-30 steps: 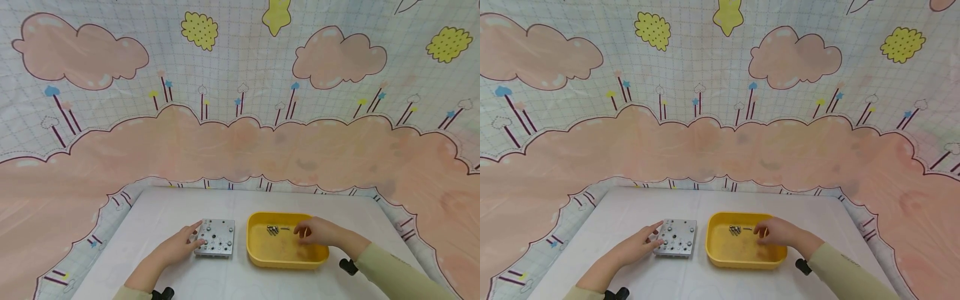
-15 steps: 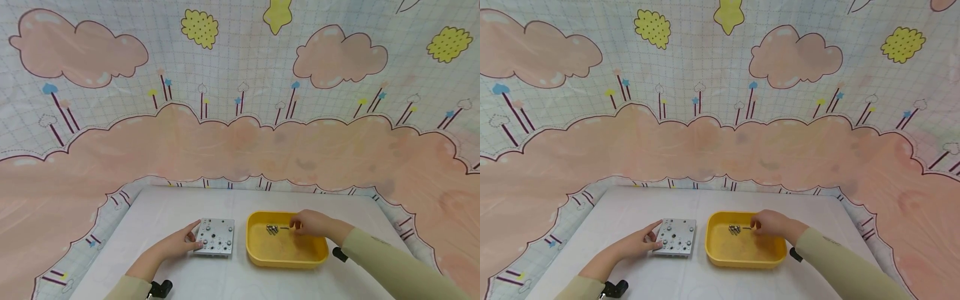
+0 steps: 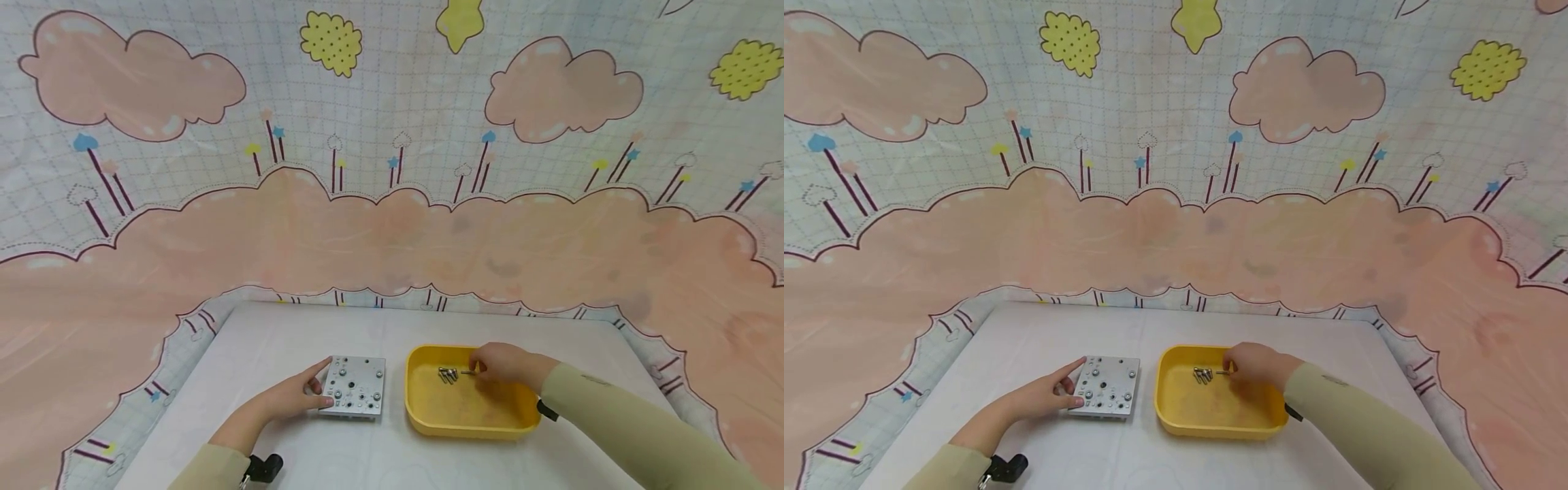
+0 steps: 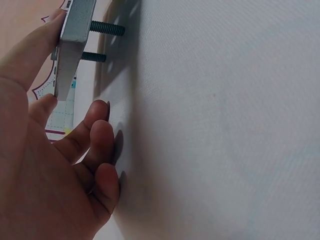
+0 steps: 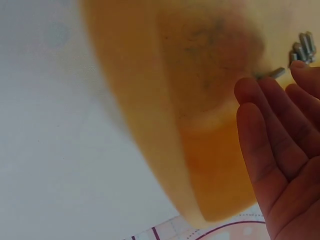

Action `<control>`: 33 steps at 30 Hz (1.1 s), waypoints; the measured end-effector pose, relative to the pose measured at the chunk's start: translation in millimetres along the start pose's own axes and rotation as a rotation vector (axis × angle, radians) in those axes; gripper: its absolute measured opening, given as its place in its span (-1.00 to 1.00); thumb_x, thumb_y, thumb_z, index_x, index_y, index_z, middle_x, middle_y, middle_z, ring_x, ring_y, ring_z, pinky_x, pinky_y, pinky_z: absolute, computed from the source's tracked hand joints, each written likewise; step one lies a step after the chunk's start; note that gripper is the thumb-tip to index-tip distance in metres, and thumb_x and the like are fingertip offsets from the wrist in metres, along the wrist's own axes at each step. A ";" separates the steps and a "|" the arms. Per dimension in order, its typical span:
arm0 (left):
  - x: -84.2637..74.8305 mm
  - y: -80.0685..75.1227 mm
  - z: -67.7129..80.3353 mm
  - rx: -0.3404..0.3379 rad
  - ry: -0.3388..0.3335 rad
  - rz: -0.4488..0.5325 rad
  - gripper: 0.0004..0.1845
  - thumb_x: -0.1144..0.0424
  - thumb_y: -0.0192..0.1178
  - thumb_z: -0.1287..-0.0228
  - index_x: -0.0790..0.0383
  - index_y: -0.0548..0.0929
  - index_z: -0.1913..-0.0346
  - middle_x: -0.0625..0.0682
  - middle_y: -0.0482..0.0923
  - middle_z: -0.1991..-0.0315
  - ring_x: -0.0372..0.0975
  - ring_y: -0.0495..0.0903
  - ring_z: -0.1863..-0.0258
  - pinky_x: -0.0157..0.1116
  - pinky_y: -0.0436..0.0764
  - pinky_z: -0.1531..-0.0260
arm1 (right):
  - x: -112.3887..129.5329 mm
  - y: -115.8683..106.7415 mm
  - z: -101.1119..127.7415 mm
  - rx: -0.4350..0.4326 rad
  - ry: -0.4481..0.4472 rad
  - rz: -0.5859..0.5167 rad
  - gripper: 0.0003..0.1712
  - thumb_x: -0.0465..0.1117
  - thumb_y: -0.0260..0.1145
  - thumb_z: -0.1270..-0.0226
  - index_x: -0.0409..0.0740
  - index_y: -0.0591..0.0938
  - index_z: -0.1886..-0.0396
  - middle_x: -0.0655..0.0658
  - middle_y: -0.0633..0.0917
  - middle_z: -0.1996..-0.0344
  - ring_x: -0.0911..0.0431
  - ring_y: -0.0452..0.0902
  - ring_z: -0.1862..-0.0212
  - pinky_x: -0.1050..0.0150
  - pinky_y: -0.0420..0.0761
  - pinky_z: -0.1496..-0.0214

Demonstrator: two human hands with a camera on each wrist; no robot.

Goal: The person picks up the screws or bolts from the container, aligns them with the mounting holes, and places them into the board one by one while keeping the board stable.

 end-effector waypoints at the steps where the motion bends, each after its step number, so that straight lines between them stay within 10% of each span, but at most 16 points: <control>1: 0.1 0.1 -0.2 0.001 0.000 0.002 -0.01 -0.09 0.45 -0.09 -0.03 0.18 -0.55 -0.03 0.43 0.19 -0.16 0.37 0.35 -0.19 0.32 0.29 | -0.1 0.9 -0.9 0.004 0.007 0.001 -0.86 -0.22 0.42 -0.28 -0.02 0.71 0.17 0.04 0.55 0.44 0.10 0.44 0.31 0.13 0.50 0.07; 33: -0.7 0.5 0.2 -0.003 -0.009 0.027 -0.01 -0.07 0.47 -0.07 -0.03 0.20 -0.55 -0.02 0.43 0.19 -0.16 0.36 0.36 -0.20 0.32 0.29 | 4.8 13.6 -18.4 0.061 0.004 0.117 -0.83 -0.22 0.45 -0.26 0.04 0.59 0.42 0.04 0.52 0.52 0.13 0.43 0.34 0.20 0.48 0.12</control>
Point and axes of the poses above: each hand's wrist, its own z-axis away from the middle knuckle, its own y-axis out of the palm, x = y × z, the point moved 4 cm from there along -z, towards the middle knuckle
